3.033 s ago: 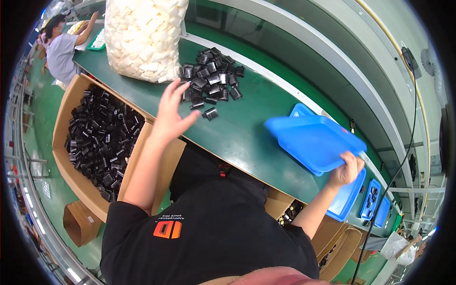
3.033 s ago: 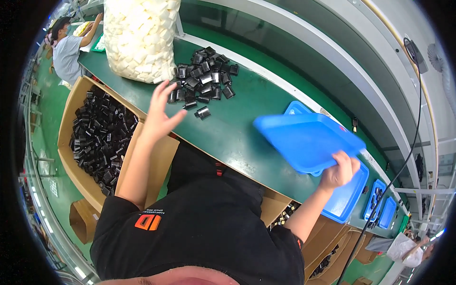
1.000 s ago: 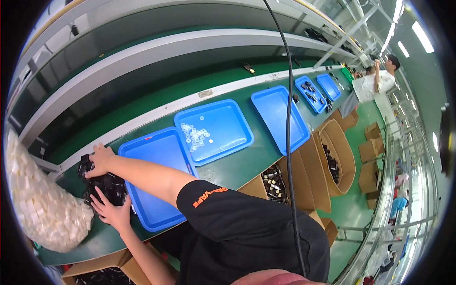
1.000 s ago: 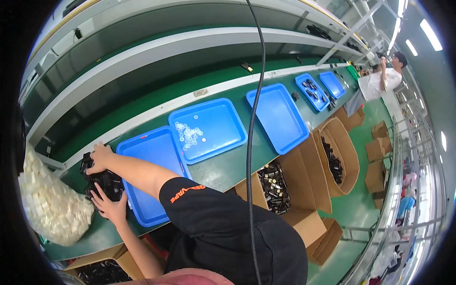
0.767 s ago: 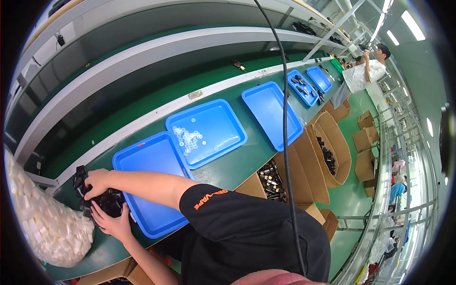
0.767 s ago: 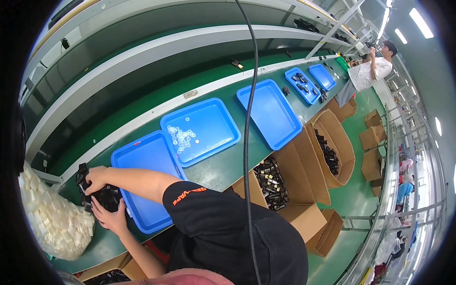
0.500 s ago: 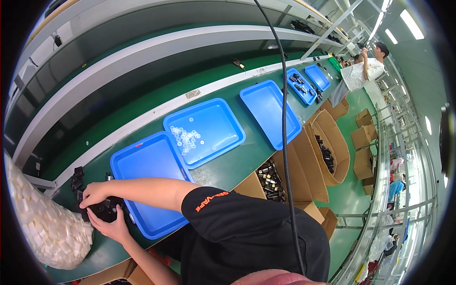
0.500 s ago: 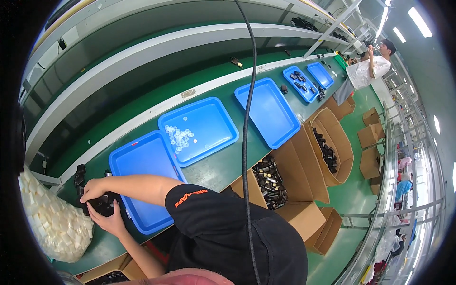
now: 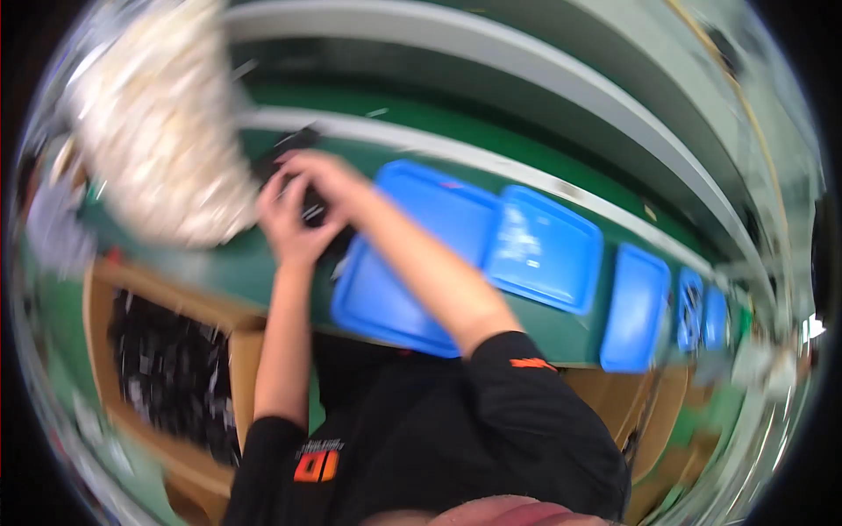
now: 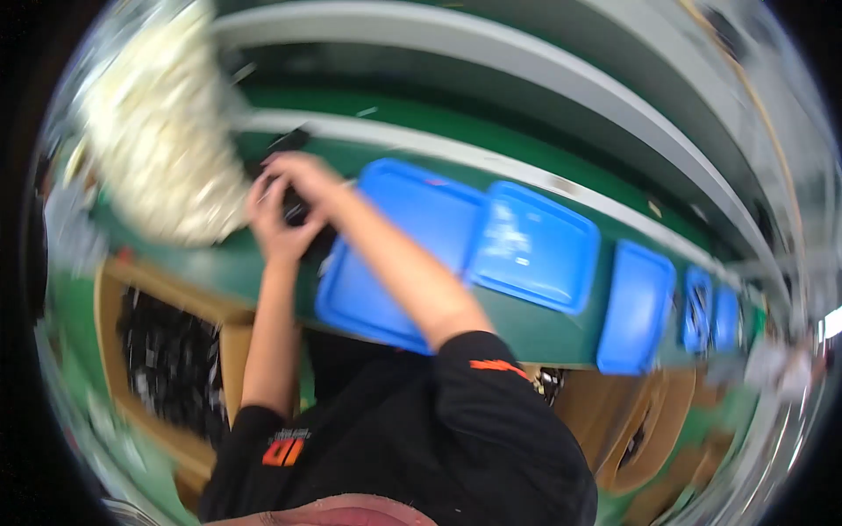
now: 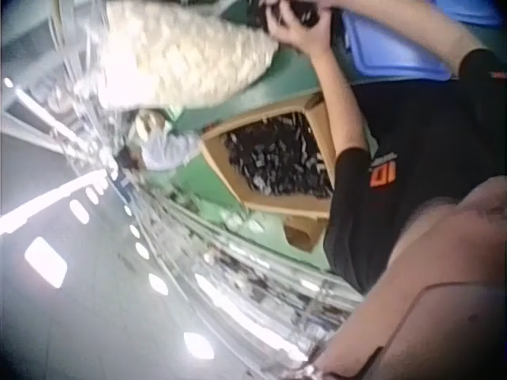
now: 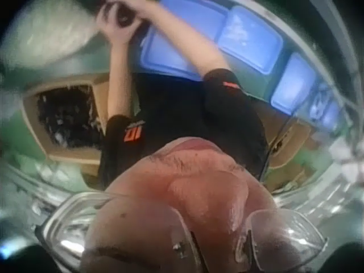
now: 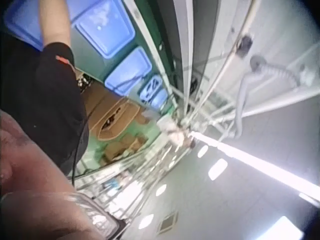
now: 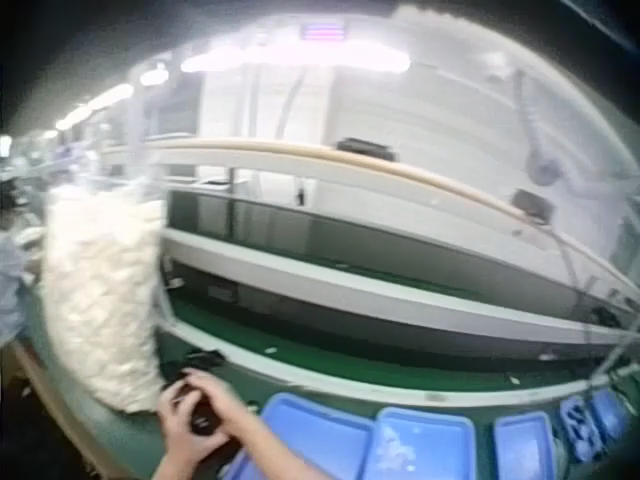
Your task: The person assembles an electronic device by hand, taking small plastic components and internal modules from a cardboard box and a blue tray and fitting them into a plastic casing.
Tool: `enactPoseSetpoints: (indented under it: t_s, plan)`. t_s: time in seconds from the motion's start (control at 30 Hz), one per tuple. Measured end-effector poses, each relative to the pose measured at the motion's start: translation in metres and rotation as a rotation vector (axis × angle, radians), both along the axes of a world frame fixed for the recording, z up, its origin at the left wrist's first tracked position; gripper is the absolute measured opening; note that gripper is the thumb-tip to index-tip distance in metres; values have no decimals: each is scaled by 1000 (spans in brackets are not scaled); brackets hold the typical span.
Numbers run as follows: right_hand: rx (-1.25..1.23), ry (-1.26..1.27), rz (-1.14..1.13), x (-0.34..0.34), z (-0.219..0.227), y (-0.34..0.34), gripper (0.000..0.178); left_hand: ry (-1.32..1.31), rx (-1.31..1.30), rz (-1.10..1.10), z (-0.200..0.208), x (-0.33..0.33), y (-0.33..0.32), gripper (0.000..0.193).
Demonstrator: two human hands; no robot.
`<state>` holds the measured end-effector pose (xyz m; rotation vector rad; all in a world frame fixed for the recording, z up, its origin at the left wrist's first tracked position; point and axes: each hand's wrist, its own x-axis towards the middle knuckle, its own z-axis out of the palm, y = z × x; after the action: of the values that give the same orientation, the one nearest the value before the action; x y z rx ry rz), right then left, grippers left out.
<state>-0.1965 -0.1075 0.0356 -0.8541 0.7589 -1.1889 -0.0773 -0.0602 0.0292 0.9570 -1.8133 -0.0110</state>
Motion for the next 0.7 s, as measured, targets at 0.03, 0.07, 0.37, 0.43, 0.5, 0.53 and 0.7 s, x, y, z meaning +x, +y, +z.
enactPoseSetpoints:
  t_s: [0.03,0.07,0.37,0.43,0.5,0.53,0.7]
  plan:
    - [32,-85,33,-11,9,3,34,2,-23,-17,7,-3,1,74]
    - [59,-121,34,-16,28,15,38,43,-53,-40,14,-2,4,73]
    - [109,-130,-156,-84,43,141,46,6,67,-281,27,-57,97,71]
    - [216,-114,-192,-98,20,165,46,-41,258,-356,11,-65,118,73]
    - [275,-53,-273,-104,4,184,45,-29,387,-419,7,-74,129,73]
    - [323,-1,-344,-105,-1,187,44,-53,472,-424,3,-76,132,72]
    - [248,206,-525,-91,3,184,42,-209,594,-390,8,-63,128,76]
